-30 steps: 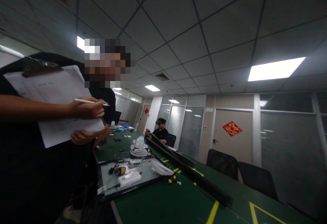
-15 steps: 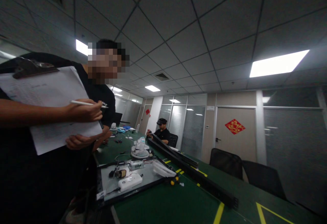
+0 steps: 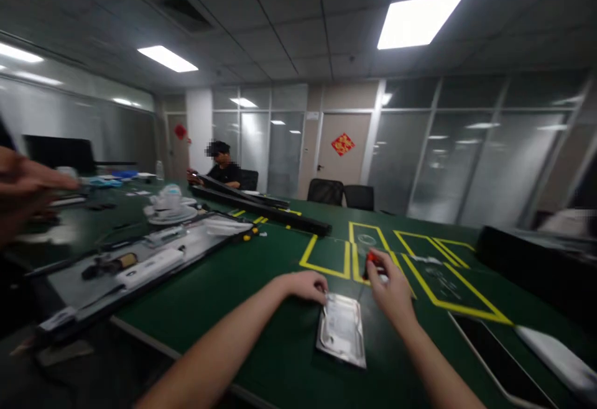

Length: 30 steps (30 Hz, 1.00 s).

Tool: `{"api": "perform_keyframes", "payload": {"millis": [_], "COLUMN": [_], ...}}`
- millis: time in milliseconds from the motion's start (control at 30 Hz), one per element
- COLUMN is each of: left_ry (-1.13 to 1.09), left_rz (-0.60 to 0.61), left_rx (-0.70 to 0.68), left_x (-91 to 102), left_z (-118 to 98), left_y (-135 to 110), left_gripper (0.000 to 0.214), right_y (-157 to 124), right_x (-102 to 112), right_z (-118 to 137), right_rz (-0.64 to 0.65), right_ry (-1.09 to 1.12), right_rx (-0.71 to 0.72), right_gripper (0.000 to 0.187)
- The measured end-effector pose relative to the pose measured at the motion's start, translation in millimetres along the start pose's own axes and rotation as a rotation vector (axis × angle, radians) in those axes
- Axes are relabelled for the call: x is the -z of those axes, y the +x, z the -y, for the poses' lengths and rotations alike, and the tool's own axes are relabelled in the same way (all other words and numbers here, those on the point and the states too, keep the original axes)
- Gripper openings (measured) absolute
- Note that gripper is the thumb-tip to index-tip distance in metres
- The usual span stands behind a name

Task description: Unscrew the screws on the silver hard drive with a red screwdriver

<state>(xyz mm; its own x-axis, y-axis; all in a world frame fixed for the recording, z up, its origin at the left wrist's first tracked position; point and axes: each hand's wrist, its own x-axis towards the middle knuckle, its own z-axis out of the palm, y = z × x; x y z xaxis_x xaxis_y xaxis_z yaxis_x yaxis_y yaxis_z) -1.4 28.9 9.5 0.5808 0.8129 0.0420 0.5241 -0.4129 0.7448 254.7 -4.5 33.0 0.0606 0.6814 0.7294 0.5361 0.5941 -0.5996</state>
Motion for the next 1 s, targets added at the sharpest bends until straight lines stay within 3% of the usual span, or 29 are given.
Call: {"api": "perform_keyframes", "payload": {"millis": [167, 600, 1000], "left_ry": [-0.008, 0.054, 0.023], "left_rz": [0.143, 0.086, 0.088], "left_rx": [0.023, 0.004, -0.004], "left_x": [2.5, -5.2, -5.3], "left_z": [33.1, 25.5, 25.7], "left_y": [22.1, 11.3, 10.2], "left_gripper": [0.042, 0.042, 0.043], "right_y": [4.2, 2.6, 0.1], "right_x": [-9.0, -11.8, -8.9], "right_z": [-7.7, -14.8, -9.7], "right_rz": [-0.009, -0.088, 0.011], "right_ry": [0.012, 0.001, 0.066], "right_rx": [0.005, 0.104, 0.048], "right_gripper": [0.035, 0.028, 0.034]}}
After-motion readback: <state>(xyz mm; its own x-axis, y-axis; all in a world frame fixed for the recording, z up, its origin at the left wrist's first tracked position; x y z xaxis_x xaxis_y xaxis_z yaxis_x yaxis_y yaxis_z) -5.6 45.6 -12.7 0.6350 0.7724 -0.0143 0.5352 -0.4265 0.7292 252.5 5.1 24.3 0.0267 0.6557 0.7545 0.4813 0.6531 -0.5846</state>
